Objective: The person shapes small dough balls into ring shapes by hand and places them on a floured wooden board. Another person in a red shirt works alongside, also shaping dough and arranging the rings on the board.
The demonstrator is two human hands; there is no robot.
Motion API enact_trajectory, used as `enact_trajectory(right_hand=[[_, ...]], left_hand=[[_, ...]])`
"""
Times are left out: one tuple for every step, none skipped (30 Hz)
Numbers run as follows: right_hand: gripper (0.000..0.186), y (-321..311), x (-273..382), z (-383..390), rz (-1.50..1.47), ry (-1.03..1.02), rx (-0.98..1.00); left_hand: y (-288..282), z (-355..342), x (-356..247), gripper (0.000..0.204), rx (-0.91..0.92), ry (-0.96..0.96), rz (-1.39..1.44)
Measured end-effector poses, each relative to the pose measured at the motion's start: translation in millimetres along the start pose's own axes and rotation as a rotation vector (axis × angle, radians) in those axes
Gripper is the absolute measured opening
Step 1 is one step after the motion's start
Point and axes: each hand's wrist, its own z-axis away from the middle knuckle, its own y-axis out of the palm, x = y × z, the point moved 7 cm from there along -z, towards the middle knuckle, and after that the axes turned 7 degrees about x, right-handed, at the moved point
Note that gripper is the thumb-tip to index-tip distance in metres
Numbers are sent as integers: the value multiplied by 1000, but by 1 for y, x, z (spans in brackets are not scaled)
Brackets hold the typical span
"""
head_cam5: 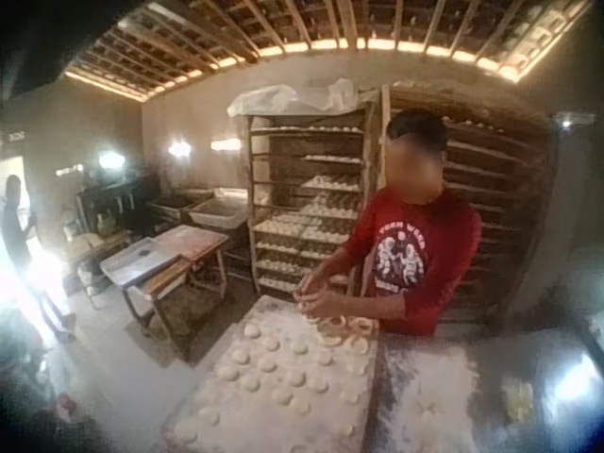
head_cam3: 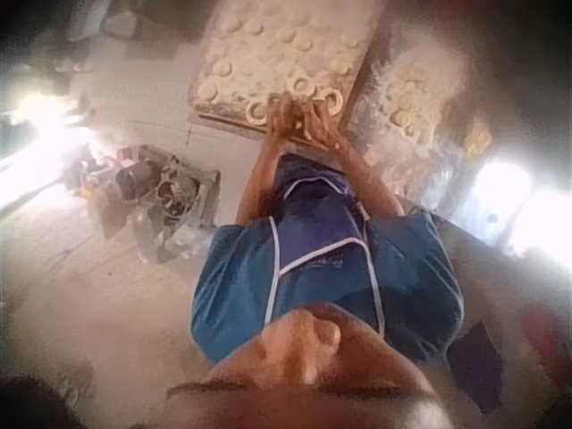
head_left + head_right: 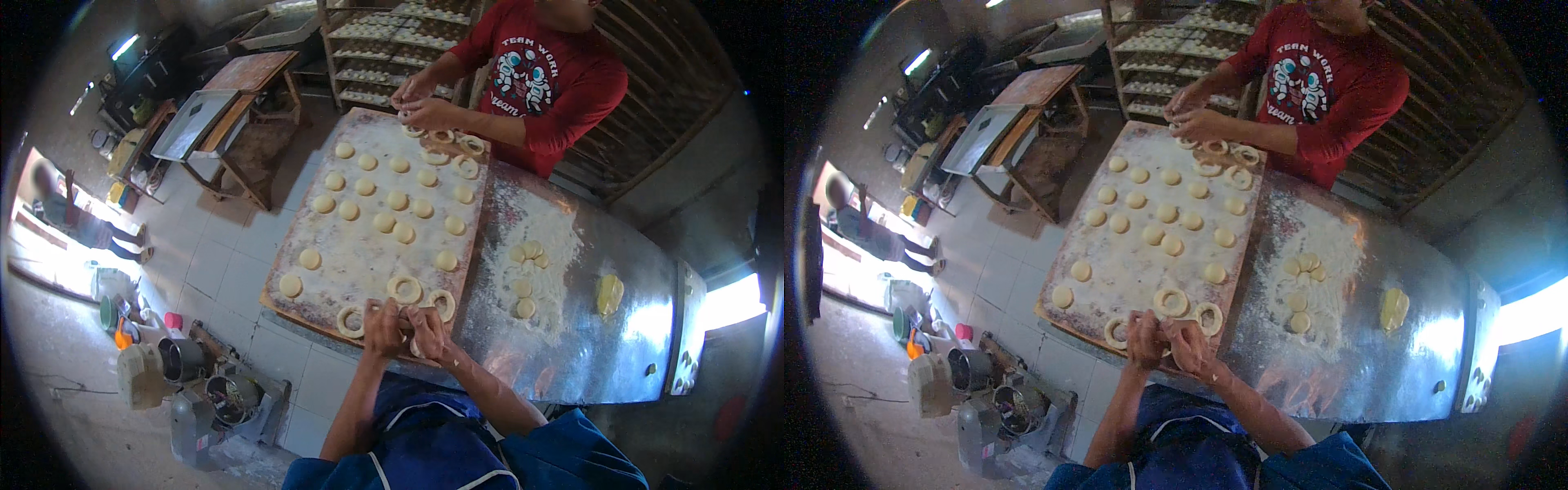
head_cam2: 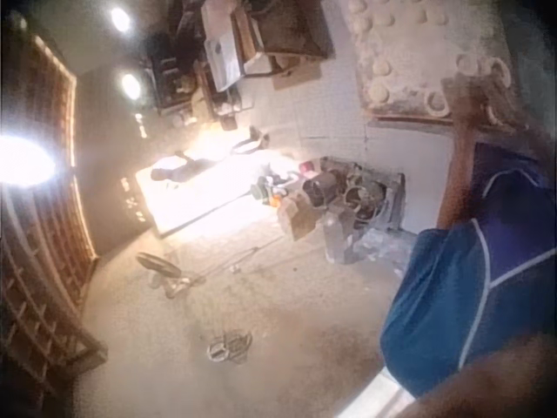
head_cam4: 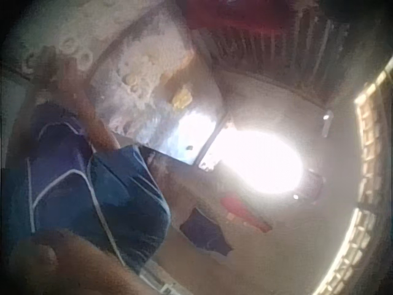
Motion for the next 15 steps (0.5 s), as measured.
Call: enact_trajectory(right_hand=[[30,9,-1,-15,-221,-5,70],[31,14,-1,-32,-433,-5,131],[36,14,22,-55,-81,128,190],[38,12,18,-68,-23,209,159],[41,13,15,-76,35,290,134],[43,13,14,-83,87,368,114],[50,12,9,-86,178,505,127],[52,9,10,-84,280,428,81],[55,2,5,-73,386,351,27],[57,-6,4,-64,492,278,-32],[53,-17,18,-57,425,308,-44],[50,-29,17,-42,413,358,-58],[48,-43,14,-25,402,408,-75],[46,-56,11,-8,385,453,-87],[44,-73,6,10,364,525,-139]], left_hand=[[-7,7,47,31,-26,-116,105],[-13,4,62,31,-68,-211,202],[-22,3,75,30,-124,-307,295],[-40,-22,58,30,-189,-379,377],[-52,-36,52,29,-258,-457,459],[-57,-45,54,28,-173,-466,198],[-59,-52,60,27,-84,-470,-64],[-59,-59,69,27,4,-459,-325],[-64,-58,72,24,-57,-249,-497],[-67,-56,84,23,-46,-245,-380],[-68,-52,96,22,-30,-248,-260],[-68,-56,78,22,-7,-260,-132],[-71,-58,52,24,86,-193,-291],[-69,-55,50,25,55,-188,-329],[-68,-55,48,26,24,-174,-367]])
